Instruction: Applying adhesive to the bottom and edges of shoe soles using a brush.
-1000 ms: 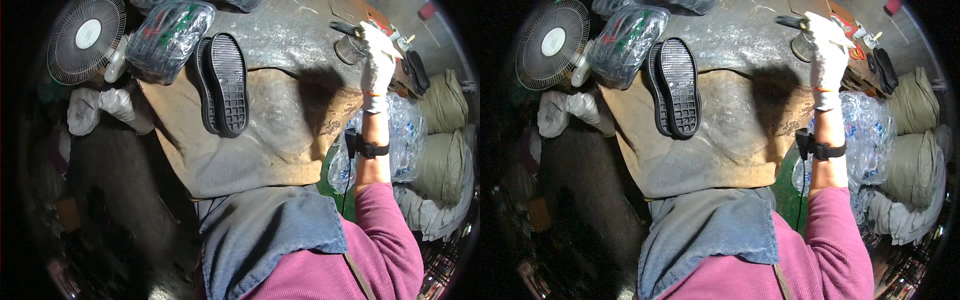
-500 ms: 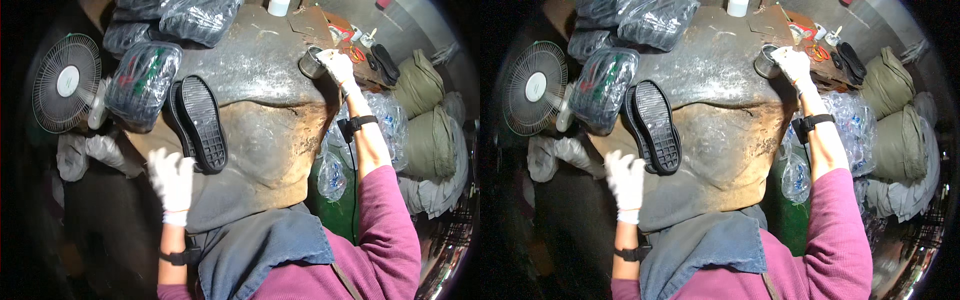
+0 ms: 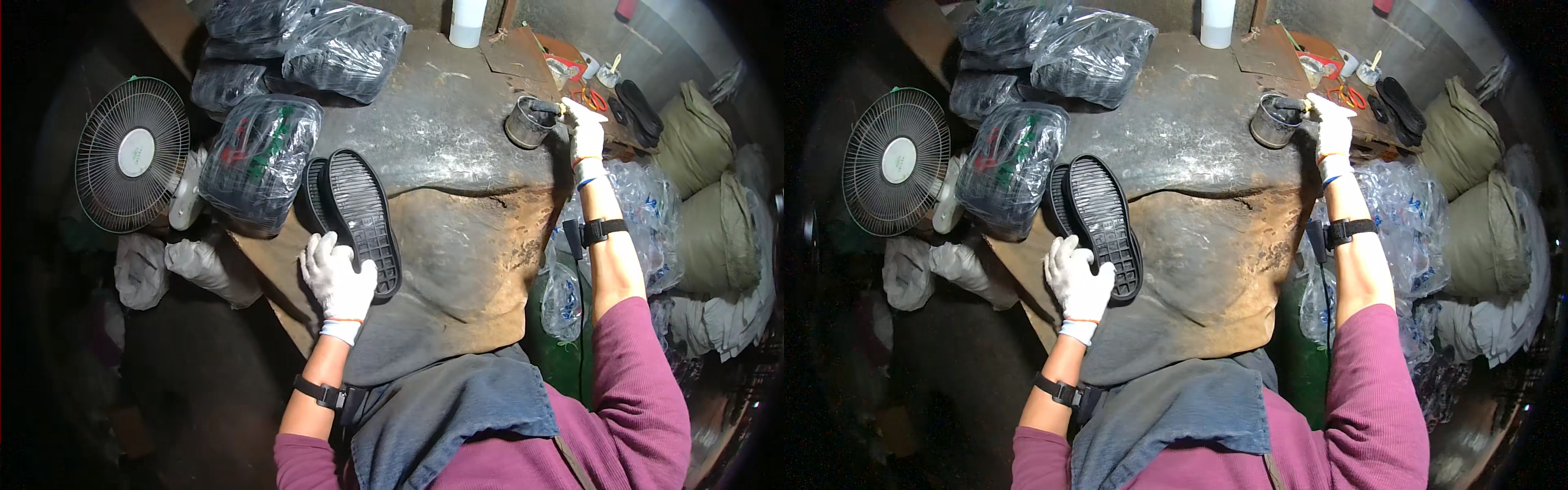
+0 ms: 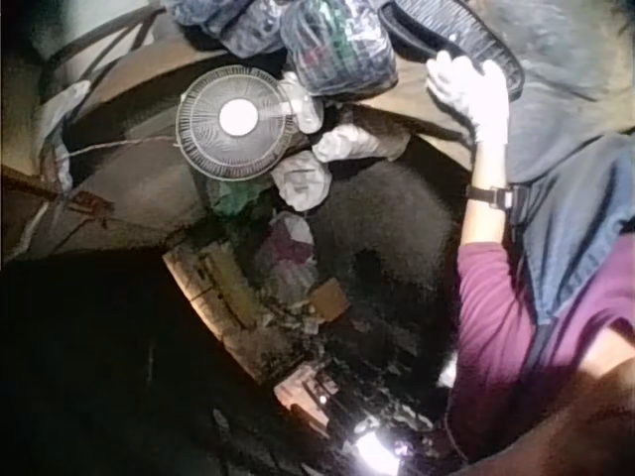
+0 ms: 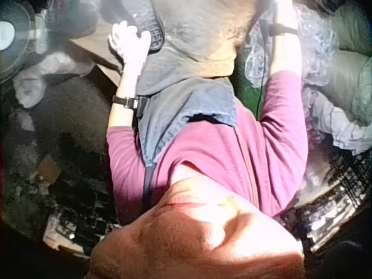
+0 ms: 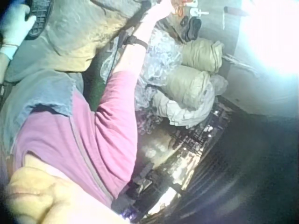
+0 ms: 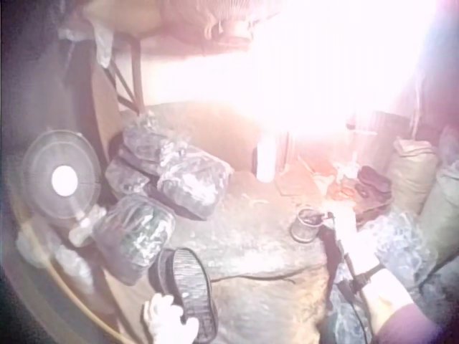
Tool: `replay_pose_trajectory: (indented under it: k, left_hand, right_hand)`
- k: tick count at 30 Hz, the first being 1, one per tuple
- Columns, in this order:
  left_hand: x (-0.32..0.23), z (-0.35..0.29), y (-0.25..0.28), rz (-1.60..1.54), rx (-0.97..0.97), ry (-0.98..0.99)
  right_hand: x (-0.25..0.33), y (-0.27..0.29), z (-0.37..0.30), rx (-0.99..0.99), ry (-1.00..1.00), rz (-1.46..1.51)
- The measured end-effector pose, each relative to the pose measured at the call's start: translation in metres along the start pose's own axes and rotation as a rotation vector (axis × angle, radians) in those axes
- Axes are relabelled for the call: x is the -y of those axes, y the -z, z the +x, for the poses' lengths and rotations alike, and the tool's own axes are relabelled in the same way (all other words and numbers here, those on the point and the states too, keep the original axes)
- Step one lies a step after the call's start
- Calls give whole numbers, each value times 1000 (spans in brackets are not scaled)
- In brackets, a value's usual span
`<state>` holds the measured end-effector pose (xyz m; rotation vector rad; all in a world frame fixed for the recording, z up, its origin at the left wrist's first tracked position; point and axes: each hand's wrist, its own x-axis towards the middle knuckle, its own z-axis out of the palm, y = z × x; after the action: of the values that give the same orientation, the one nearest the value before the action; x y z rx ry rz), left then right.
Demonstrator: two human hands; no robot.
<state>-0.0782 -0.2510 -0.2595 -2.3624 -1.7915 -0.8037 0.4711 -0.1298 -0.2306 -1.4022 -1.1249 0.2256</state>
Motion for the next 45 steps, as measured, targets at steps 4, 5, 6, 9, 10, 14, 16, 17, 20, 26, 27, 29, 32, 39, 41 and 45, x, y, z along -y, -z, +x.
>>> replay_pose_trajectory:
  k: [4, 5, 6, 9, 10, 14, 16, 17, 20, 26, 27, 29, 32, 39, 41, 45]
  left_hand:
    - [27, 11, 8, -282, -70, 2]
    - [37, 8, 7, -630, -11, 183]
    - [25, 19, 18, -741, 106, 351]
    - [14, 39, 31, -1102, 219, 512]
    - [10, 42, 31, -1250, 159, 568]
    - [19, 60, 28, -1844, 556, 589]
    - [-4, 72, 22, -2089, 653, 595]
    - [-5, 80, 9, -2113, 677, 542]
    - [-16, 85, 15, -2224, 633, 474]
    - [-97, 83, 6, -2746, 971, 553]
    - [-108, 81, 5, -2940, 1012, 611]
    - [-106, 78, 1, -2886, 1030, 646]
    - [-101, 75, -5, -2704, 1101, 768]
    - [-83, 62, 2, -2469, 1182, 897]
    - [-77, 61, 1, -2436, 1325, 862]
    - [-66, 60, -6, -2558, 1325, 976]
  right_hand:
    - [1, 4, -9, -69, -8, 33]
    - [8, -3, -15, -82, 5, 38]
    - [9, 1, -17, -103, 17, 28]
    - [11, 5, -17, -187, -217, 406]
    - [10, 7, -21, -210, -115, 386]
    - [8, 1, -17, -262, -313, 851]
    - [-10, 16, -21, -238, -161, 595]
    - [-15, 19, -23, -194, -21, 349]
    - [35, -27, -58, -148, 97, 77]
    - [107, -55, -96, 66, -214, 982]
    - [117, -63, -101, 137, -350, 1276]
    - [125, -88, -119, 116, -204, 1080]
    - [120, -92, -108, 79, -234, 1069]
    - [121, -96, -121, 105, 63, -34]
    - [124, -100, -125, 92, 569, -458]
    - [163, -108, -156, 356, 157, 140]
